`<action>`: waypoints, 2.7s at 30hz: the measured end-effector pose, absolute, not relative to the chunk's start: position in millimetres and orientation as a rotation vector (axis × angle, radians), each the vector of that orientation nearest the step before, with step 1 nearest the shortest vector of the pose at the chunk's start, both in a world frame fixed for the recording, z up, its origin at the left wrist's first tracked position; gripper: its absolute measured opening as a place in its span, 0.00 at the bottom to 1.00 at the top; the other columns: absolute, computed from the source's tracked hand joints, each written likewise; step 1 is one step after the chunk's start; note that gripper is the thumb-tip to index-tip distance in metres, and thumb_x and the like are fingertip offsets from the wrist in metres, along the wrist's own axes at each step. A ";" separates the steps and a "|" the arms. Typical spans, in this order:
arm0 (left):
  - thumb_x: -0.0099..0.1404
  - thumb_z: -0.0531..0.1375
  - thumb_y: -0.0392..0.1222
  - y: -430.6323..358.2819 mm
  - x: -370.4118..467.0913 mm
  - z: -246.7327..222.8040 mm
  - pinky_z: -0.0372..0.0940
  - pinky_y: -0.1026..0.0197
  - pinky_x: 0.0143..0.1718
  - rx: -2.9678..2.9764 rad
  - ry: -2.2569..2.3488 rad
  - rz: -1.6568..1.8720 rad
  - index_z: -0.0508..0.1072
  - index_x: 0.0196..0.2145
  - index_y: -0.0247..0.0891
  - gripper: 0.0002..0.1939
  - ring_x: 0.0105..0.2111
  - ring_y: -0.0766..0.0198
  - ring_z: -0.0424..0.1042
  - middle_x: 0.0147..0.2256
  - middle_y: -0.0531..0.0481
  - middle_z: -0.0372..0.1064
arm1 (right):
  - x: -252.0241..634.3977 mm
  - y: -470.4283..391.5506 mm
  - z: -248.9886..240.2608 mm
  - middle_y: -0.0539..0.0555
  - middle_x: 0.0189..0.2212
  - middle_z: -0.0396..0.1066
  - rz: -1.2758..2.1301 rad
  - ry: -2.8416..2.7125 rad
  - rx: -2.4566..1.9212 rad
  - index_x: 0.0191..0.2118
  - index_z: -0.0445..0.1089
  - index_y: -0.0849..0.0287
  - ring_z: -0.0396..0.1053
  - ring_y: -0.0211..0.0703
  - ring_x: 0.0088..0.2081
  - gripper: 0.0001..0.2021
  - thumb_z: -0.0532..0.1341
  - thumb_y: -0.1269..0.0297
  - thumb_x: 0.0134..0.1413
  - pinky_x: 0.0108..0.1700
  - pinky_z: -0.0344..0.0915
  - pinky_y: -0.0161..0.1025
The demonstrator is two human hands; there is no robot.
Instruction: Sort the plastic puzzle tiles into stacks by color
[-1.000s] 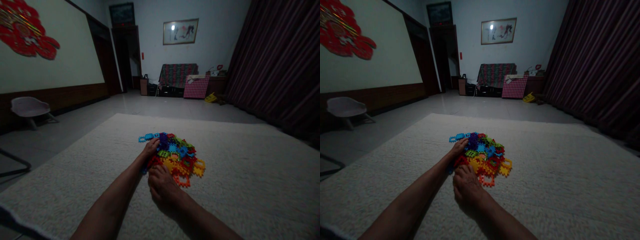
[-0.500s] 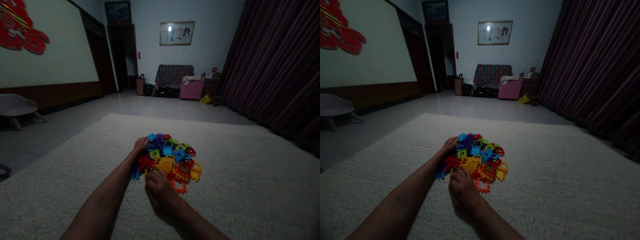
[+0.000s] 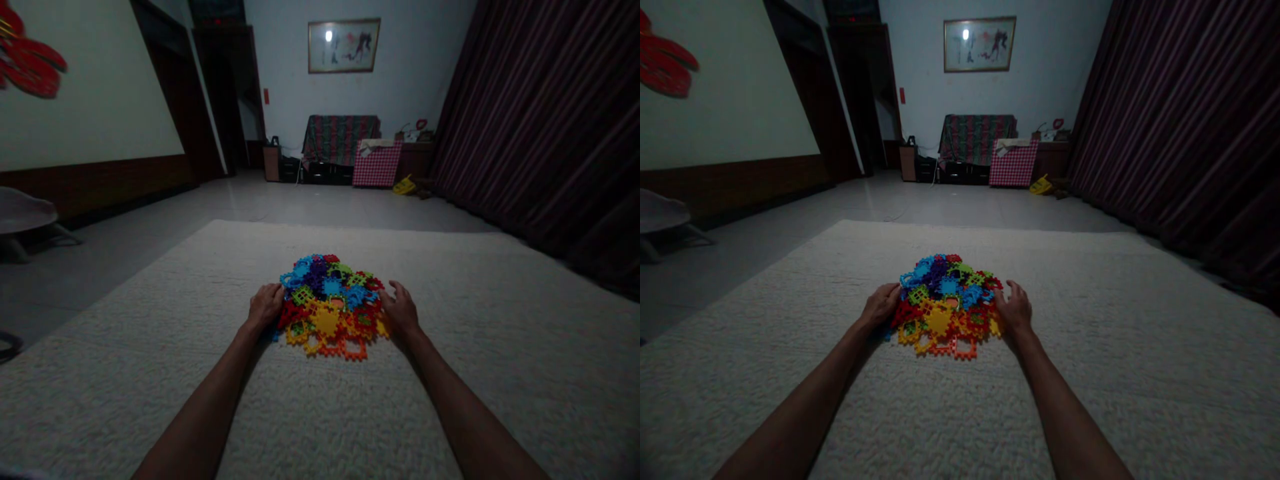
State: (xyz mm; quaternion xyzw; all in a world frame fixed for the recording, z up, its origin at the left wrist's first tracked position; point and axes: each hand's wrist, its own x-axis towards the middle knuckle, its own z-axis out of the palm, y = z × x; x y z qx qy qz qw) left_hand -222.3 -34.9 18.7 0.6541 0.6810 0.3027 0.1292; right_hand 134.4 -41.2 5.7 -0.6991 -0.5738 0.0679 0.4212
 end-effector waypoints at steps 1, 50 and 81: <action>0.72 0.52 0.47 -36.8 -218.0 16.2 0.63 0.57 0.56 1.964 2.008 0.815 0.78 0.46 0.44 0.16 0.53 0.57 0.71 0.49 0.47 0.77 | 135.2 -36.1 1.3 0.67 0.51 0.72 0.194 -1.434 -1.807 0.54 0.69 0.62 0.70 0.57 0.53 0.24 0.56 0.53 0.57 0.57 0.63 0.56; 0.64 0.62 0.50 -102.5 -101.2 36.3 0.50 0.33 0.64 2.629 1.416 0.675 0.69 0.61 0.50 0.28 0.67 0.38 0.52 0.66 0.42 0.58 | 77.6 -160.1 9.8 0.55 0.34 0.69 0.138 -1.880 -1.491 0.36 0.67 0.56 0.66 0.49 0.38 0.10 0.61 0.55 0.55 0.43 0.64 0.46; 0.67 0.59 0.48 -98.7 -104.9 19.4 0.52 0.35 0.62 2.746 1.495 0.884 0.71 0.59 0.45 0.24 0.62 0.42 0.61 0.63 0.39 0.64 | 136.5 -119.5 -10.8 0.64 0.50 0.69 -0.093 -1.783 -1.636 0.57 0.64 0.61 0.66 0.57 0.51 0.26 0.62 0.59 0.52 0.54 0.66 0.55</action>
